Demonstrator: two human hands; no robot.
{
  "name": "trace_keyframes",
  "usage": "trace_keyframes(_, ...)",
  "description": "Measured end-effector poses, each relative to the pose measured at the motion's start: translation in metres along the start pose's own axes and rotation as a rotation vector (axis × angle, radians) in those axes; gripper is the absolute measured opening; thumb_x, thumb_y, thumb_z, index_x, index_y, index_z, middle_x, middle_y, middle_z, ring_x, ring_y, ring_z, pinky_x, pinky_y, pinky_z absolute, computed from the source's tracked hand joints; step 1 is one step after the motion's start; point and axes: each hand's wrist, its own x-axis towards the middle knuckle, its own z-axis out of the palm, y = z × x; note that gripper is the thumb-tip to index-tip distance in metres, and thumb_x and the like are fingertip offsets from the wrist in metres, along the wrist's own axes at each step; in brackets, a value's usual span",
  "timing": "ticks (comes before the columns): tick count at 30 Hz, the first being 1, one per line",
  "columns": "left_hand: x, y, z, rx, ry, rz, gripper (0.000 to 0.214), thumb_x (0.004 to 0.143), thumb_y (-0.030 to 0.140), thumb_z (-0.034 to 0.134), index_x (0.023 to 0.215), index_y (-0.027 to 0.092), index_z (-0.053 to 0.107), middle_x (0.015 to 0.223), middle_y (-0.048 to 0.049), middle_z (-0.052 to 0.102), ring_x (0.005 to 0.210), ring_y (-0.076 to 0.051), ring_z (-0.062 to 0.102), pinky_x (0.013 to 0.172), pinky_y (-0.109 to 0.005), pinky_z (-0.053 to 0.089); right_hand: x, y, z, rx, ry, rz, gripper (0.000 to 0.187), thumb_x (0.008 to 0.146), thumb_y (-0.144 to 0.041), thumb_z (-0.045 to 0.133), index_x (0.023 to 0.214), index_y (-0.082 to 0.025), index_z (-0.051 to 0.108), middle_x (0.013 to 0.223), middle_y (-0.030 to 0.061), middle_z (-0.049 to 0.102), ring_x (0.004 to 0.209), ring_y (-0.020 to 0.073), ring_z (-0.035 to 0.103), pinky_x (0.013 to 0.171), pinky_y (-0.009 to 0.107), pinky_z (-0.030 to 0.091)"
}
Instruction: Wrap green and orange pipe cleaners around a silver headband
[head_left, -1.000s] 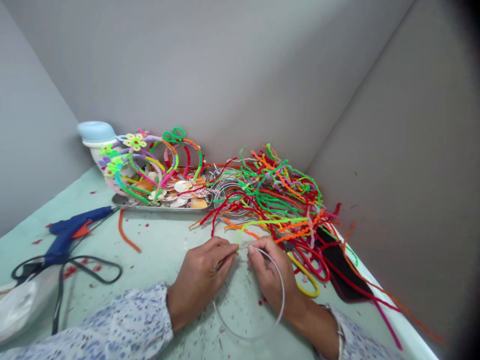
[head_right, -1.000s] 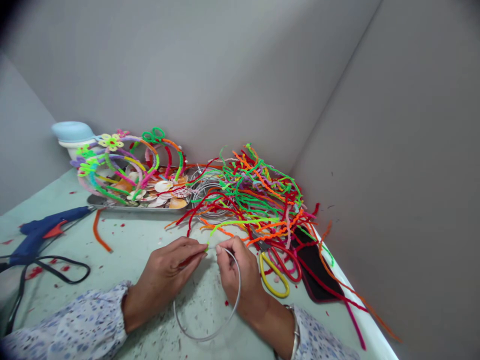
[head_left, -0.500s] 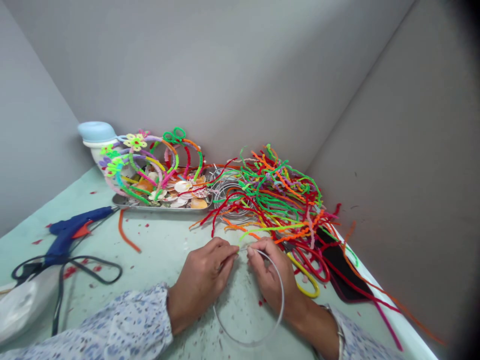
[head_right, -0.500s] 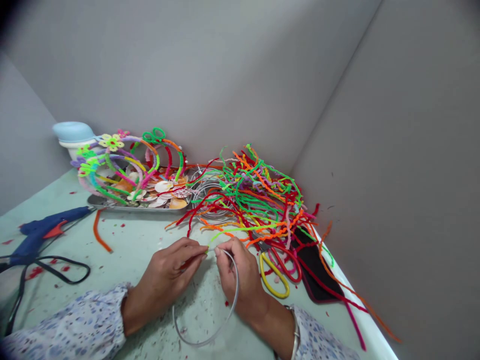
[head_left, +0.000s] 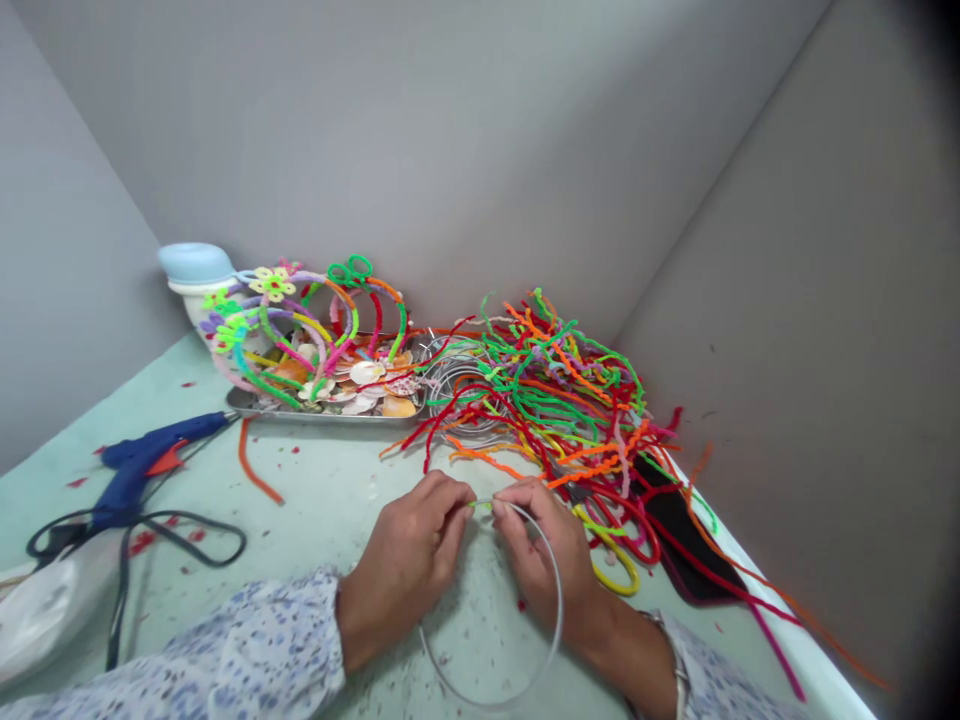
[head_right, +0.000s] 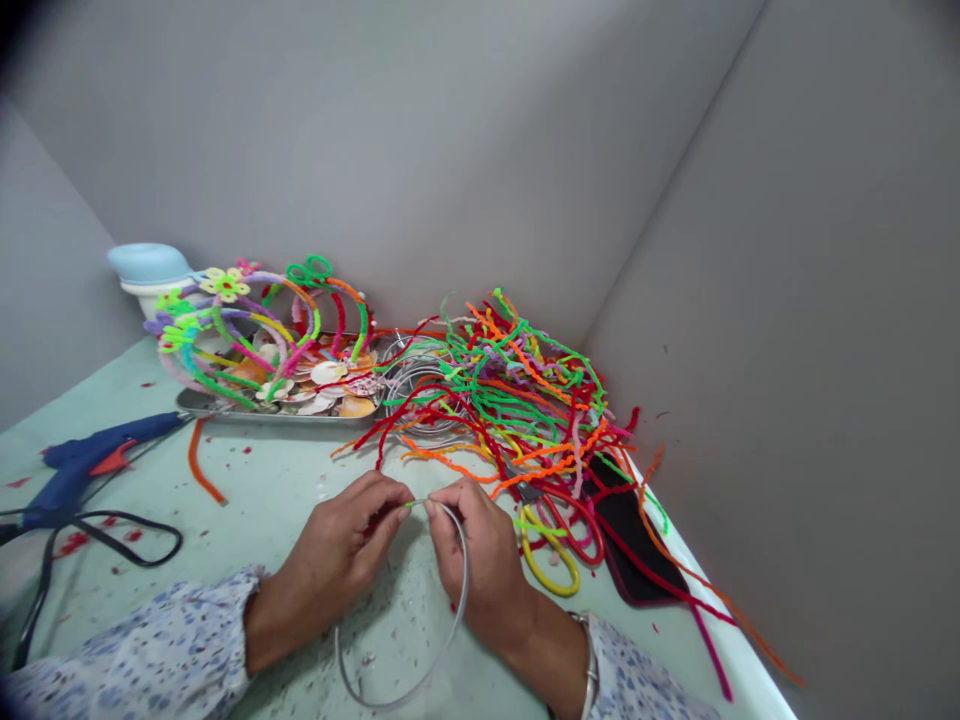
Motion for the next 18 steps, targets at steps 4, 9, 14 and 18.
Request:
trace_keyframes(4, 0.001, 0.001, 0.000, -0.046, 0.018, -0.053, 0.016, 0.090, 0.015, 0.045, 0.089, 0.020, 0.059, 0.085, -0.0032, 0.059, 0.076, -0.016, 0.056, 0.069, -0.026, 0.043, -0.002, 0.000, 0.002, -0.015, 0.026, -0.024, 0.007, 0.092, -0.021, 0.051, 0.091, -0.021, 0.059, 0.079, 0.0033, 0.066, 0.073, 0.0176, 0.064, 0.067, 0.027, 0.050)
trace_keyframes(9, 0.009, -0.007, 0.000, -0.189, 0.112, -0.249, 0.012, 0.088, 0.024, 0.048, 0.082, 0.020, 0.057, 0.074, 0.0003, 0.056, 0.063, -0.015, 0.053, 0.058, -0.024, 0.042, -0.006, -0.001, 0.005, 0.054, 0.095, 0.026, 0.028, 0.090, -0.019, 0.053, 0.118, -0.021, 0.052, 0.100, 0.0075, 0.068, 0.084, 0.0186, 0.067, 0.074, 0.030, 0.053)
trace_keyframes(14, 0.017, -0.013, -0.002, -0.504, 0.140, -0.453, 0.011, 0.083, 0.030, 0.053, 0.081, 0.019, 0.053, 0.061, 0.0058, 0.051, 0.049, -0.011, 0.049, 0.048, -0.022, 0.039, -0.002, -0.003, 0.004, 0.072, -0.075, -0.011, 0.013, 0.090, -0.018, 0.051, 0.094, -0.020, 0.063, 0.082, 0.0038, 0.067, 0.073, 0.0165, 0.063, 0.066, 0.027, 0.050)
trace_keyframes(18, 0.016, -0.016, 0.001, -0.693, 0.100, -0.486, 0.016, 0.082, 0.033, 0.056, 0.080, 0.018, 0.051, 0.054, 0.0073, 0.050, 0.043, -0.009, 0.047, 0.046, -0.020, 0.038, 0.002, -0.001, 0.005, 0.061, -0.186, 0.040, 0.018, 0.090, -0.018, 0.052, 0.100, -0.019, 0.067, 0.086, 0.0046, 0.070, 0.079, 0.0176, 0.065, 0.073, 0.028, 0.050)
